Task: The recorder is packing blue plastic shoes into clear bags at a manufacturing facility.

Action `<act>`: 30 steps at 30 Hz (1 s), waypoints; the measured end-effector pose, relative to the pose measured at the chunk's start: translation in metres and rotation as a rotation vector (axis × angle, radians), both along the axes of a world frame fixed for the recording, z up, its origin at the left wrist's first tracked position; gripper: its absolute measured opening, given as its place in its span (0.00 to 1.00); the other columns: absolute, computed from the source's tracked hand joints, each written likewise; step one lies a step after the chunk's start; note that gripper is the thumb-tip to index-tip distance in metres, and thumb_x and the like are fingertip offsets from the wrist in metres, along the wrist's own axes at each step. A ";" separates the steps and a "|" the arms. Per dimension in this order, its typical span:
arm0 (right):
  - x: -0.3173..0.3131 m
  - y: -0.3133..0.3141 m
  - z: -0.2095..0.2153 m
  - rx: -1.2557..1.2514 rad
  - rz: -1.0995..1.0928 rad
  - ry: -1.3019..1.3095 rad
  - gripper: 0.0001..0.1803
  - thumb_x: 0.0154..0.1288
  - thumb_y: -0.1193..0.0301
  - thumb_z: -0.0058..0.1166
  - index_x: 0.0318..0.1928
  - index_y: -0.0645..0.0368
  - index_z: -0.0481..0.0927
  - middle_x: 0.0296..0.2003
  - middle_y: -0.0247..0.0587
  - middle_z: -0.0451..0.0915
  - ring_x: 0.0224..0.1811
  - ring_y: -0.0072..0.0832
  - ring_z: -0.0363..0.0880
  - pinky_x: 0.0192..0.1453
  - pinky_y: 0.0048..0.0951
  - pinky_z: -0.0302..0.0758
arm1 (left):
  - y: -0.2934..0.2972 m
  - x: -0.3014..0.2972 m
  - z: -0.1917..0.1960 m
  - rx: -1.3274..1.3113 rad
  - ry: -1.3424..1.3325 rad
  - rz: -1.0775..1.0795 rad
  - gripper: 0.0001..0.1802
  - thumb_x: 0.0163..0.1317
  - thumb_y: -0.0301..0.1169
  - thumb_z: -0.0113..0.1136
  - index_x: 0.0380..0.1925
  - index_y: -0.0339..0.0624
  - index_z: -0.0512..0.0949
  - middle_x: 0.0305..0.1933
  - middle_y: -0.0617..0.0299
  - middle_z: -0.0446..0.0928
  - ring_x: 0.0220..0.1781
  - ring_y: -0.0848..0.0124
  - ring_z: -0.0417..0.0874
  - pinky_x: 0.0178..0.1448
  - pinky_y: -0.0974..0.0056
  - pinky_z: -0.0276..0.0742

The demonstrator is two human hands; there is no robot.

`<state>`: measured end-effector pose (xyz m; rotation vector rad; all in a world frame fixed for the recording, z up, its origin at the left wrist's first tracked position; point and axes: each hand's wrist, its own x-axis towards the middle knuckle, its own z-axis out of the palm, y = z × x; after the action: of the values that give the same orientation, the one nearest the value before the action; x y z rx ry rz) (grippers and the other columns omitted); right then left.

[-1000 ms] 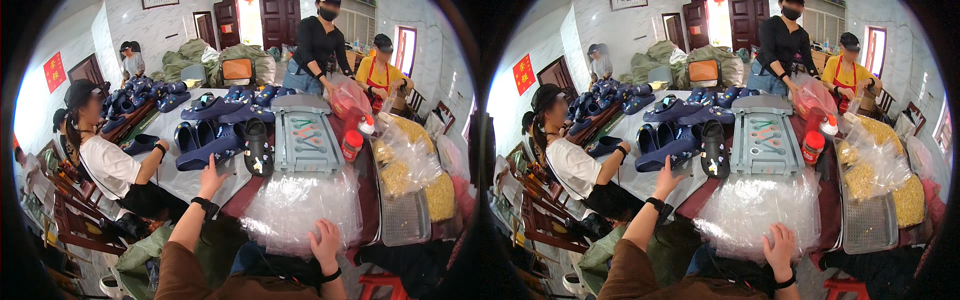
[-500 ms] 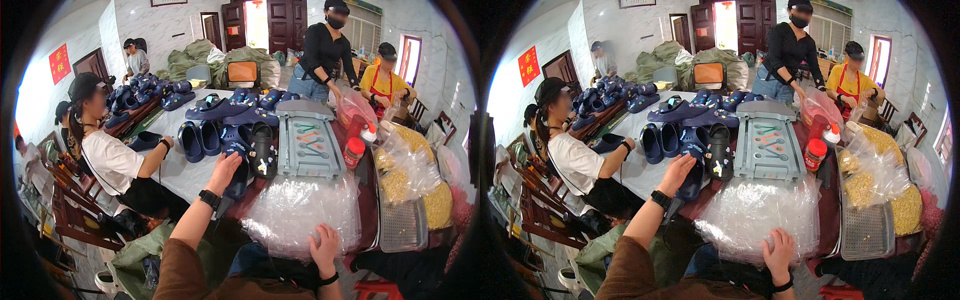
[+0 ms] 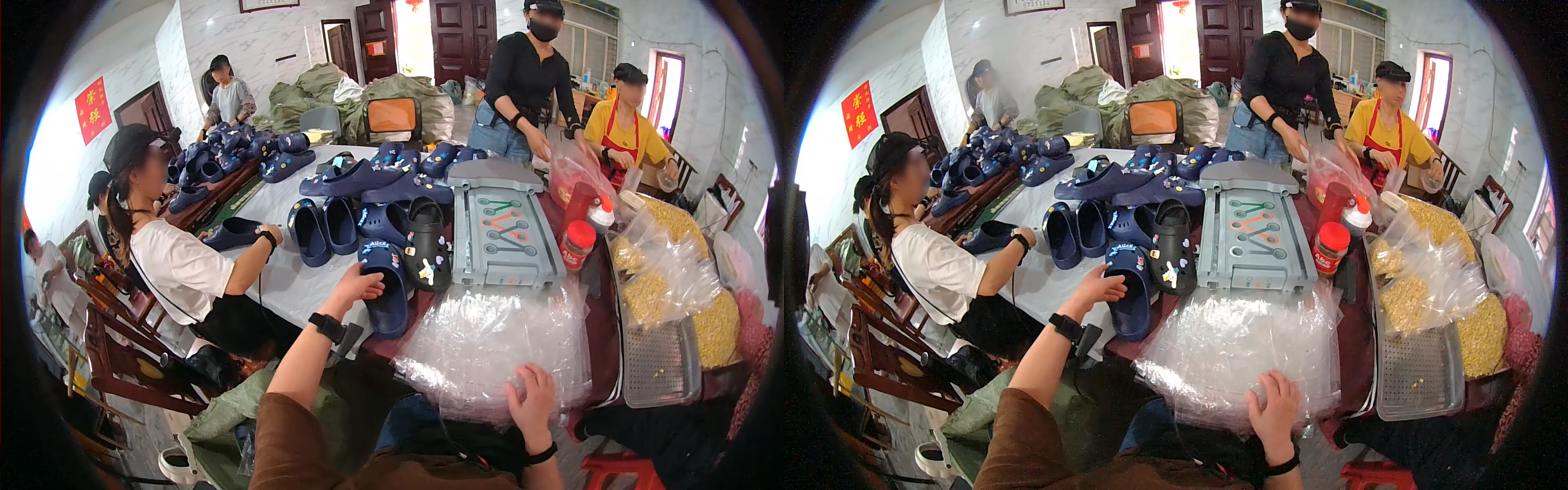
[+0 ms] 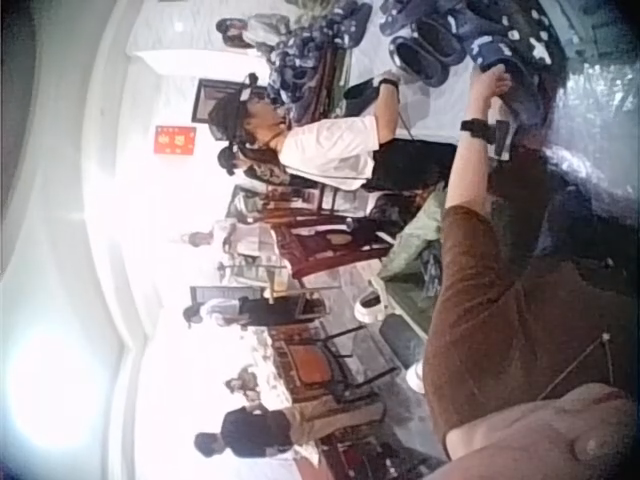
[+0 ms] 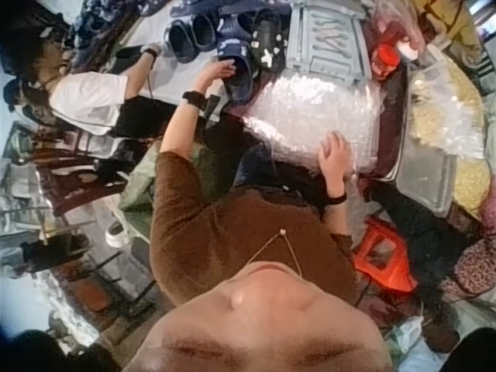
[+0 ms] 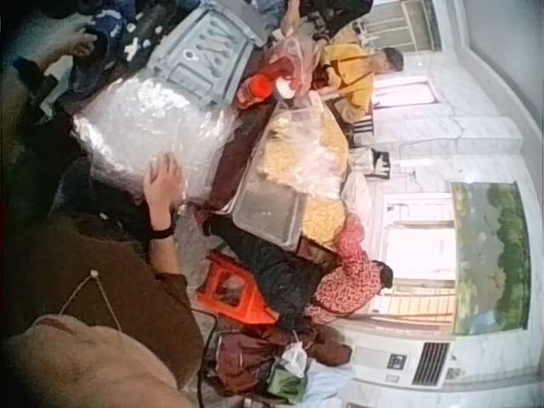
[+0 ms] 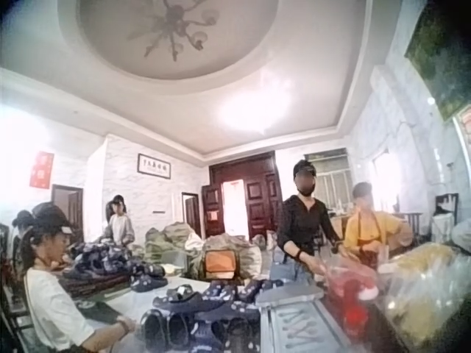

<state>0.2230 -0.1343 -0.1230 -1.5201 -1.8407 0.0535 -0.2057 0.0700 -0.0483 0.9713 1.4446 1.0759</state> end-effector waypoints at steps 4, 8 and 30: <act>-0.002 0.002 0.002 -0.023 0.005 -0.001 0.24 0.59 0.63 0.66 0.55 0.58 0.80 0.57 0.49 0.78 0.60 0.50 0.74 0.65 0.50 0.68 | 0.034 -0.025 0.005 0.118 0.230 -0.029 0.36 0.64 0.33 0.70 0.68 0.29 0.69 0.36 0.55 0.85 0.32 0.70 0.87 0.34 0.67 0.82; -0.001 0.006 0.006 -0.052 0.024 -0.013 0.24 0.59 0.62 0.66 0.55 0.59 0.80 0.57 0.50 0.78 0.59 0.51 0.74 0.65 0.50 0.69 | 0.078 -0.058 0.005 0.322 0.423 0.034 0.28 0.58 0.37 0.72 0.56 0.31 0.80 0.36 0.55 0.85 0.33 0.68 0.86 0.38 0.62 0.83; -0.010 0.022 0.046 -0.300 0.020 -0.199 0.26 0.65 0.62 0.65 0.61 0.57 0.78 0.61 0.49 0.78 0.62 0.50 0.75 0.67 0.48 0.71 | 0.166 -0.073 -0.022 -0.338 1.591 -0.200 0.26 0.61 0.38 0.60 0.57 0.37 0.83 0.66 0.41 0.76 0.72 0.42 0.73 0.68 0.50 0.76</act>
<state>0.2126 -0.1127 -0.0768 -1.7642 -2.0783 0.2024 -0.2790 0.2357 -0.0708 1.7599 2.5057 -0.3648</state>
